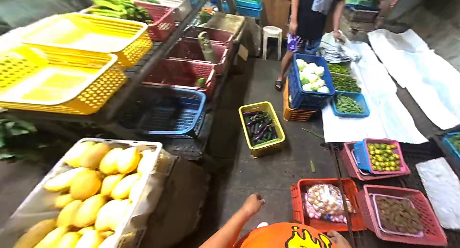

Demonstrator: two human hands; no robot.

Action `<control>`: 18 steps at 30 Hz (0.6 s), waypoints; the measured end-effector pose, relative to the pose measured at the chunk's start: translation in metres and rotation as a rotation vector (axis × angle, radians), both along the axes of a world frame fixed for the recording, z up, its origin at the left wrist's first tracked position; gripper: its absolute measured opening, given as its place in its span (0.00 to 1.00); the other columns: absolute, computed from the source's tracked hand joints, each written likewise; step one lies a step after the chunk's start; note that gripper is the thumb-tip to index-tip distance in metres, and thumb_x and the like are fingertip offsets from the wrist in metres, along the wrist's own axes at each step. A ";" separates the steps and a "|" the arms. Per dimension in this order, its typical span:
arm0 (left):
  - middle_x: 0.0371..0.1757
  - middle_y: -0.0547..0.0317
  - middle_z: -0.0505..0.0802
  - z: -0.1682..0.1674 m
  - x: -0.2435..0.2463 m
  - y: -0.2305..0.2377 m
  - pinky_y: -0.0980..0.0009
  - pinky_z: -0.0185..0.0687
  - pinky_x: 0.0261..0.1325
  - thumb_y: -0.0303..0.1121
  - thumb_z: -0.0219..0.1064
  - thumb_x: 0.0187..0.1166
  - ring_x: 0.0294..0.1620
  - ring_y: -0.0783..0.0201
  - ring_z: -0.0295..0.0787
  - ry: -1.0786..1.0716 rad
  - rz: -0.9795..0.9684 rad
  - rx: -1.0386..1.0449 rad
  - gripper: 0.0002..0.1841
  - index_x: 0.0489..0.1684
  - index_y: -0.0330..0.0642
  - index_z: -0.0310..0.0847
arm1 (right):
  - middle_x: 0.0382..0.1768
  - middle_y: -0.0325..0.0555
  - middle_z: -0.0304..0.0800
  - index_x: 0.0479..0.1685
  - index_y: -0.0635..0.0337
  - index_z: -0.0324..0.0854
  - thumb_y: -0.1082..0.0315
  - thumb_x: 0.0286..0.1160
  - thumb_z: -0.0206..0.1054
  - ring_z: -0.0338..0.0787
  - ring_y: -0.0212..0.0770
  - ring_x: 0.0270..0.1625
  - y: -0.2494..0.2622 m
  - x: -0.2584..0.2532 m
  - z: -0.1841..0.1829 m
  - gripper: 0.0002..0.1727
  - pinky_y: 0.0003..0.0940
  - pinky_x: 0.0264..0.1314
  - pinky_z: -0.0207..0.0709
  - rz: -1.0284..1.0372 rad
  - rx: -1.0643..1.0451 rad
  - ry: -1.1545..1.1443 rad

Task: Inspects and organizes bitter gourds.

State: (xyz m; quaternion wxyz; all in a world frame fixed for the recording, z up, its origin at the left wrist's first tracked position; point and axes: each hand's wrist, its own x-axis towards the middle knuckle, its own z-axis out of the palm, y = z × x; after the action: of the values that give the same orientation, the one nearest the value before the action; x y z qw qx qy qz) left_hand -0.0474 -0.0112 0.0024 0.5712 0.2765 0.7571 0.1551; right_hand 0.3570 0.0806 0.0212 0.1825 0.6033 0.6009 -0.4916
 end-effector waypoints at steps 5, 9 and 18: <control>0.60 0.37 0.90 0.003 -0.069 -0.010 0.49 0.85 0.59 0.39 0.61 0.89 0.54 0.47 0.91 -0.039 0.353 0.009 0.21 0.71 0.33 0.77 | 0.64 0.60 0.89 0.79 0.60 0.75 0.55 0.87 0.61 0.86 0.58 0.71 0.061 -0.107 0.004 0.27 0.59 0.79 0.72 0.478 0.001 -0.018; 0.61 0.37 0.89 -0.013 -0.087 0.006 0.50 0.85 0.57 0.37 0.61 0.89 0.54 0.47 0.90 -0.105 0.481 -0.016 0.19 0.69 0.33 0.77 | 0.68 0.60 0.87 0.82 0.59 0.73 0.52 0.87 0.62 0.85 0.59 0.73 0.138 -0.158 -0.001 0.29 0.60 0.80 0.71 0.485 -0.033 -0.106; 0.58 0.38 0.90 -0.062 -0.130 0.089 0.50 0.85 0.57 0.36 0.61 0.89 0.52 0.48 0.91 -0.206 0.524 -0.249 0.19 0.69 0.32 0.77 | 0.70 0.63 0.84 0.81 0.62 0.71 0.56 0.88 0.62 0.87 0.58 0.70 0.336 -0.319 -0.075 0.28 0.56 0.77 0.76 0.395 -0.161 -0.094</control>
State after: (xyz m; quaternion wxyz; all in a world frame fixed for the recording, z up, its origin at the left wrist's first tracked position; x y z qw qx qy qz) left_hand -0.1775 0.0780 -0.0592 0.6150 -0.0176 0.7540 0.2302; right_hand 0.0379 0.4167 -0.0538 0.3506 0.4797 0.6571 -0.4640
